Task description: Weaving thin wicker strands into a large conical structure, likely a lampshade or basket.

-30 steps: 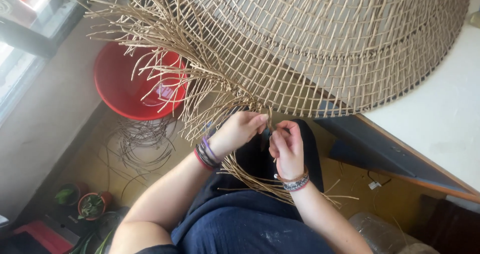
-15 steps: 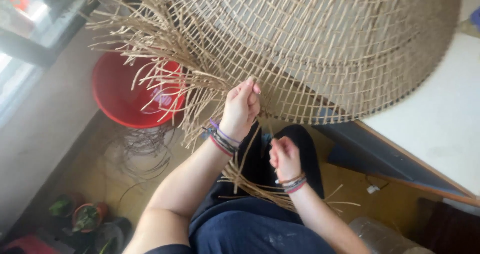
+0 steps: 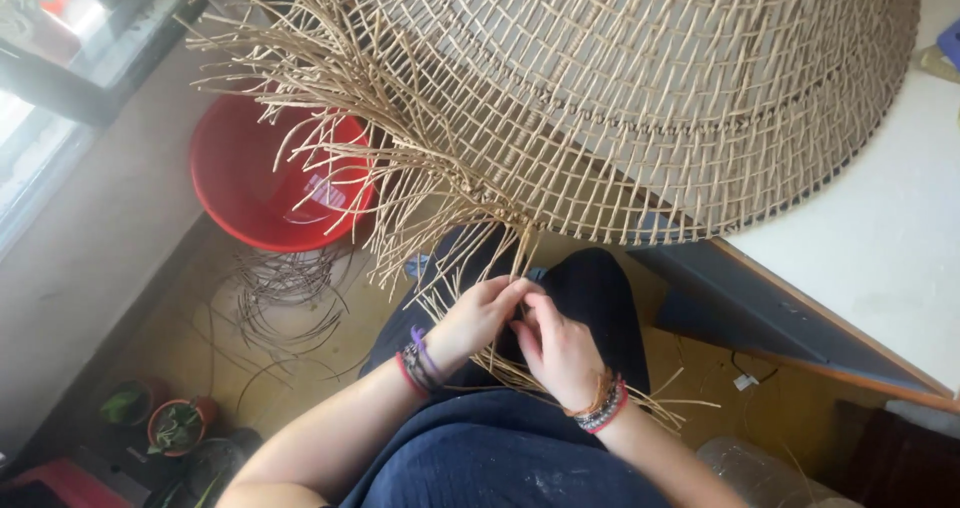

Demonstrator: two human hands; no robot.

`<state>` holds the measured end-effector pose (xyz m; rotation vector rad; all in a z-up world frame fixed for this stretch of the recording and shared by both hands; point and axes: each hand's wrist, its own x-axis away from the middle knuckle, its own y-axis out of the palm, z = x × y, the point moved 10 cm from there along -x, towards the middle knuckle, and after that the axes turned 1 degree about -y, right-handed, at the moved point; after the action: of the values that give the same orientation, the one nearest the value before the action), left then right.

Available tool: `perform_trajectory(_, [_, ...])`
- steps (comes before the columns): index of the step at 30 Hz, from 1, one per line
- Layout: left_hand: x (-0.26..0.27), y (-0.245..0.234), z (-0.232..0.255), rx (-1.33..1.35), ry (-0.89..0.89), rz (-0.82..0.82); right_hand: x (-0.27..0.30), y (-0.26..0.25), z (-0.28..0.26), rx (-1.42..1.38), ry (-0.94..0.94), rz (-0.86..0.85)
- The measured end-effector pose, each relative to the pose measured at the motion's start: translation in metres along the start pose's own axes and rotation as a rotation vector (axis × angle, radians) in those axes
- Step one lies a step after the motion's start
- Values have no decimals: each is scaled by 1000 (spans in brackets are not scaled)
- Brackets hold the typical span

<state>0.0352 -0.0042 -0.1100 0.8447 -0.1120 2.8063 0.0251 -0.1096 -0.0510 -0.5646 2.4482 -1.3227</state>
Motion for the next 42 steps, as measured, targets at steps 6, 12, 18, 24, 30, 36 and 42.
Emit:
perform_trajectory(6, [-10,-7,-20,698,4,73,-47,-87,-5,119,-210,485])
perform_trajectory(12, [-14,1,-58,398,24,40,-121,-40,35,570,-151,385])
perform_trajectory(18, [1,-52,8,431,63,127,-118,-43,32,588,-149,400])
perform_trajectory(24, [-11,-47,57,981,71,-68,-118,-43,37,480,-155,373])
perform_trajectory(30, [14,-33,57,854,495,-420,-13,-57,35,218,-158,449])
perform_trajectory(36, [83,20,78,575,578,-579,62,108,76,-78,43,-512])
perform_trajectory(42, [73,32,73,-474,513,-277,73,102,112,-17,208,-413])
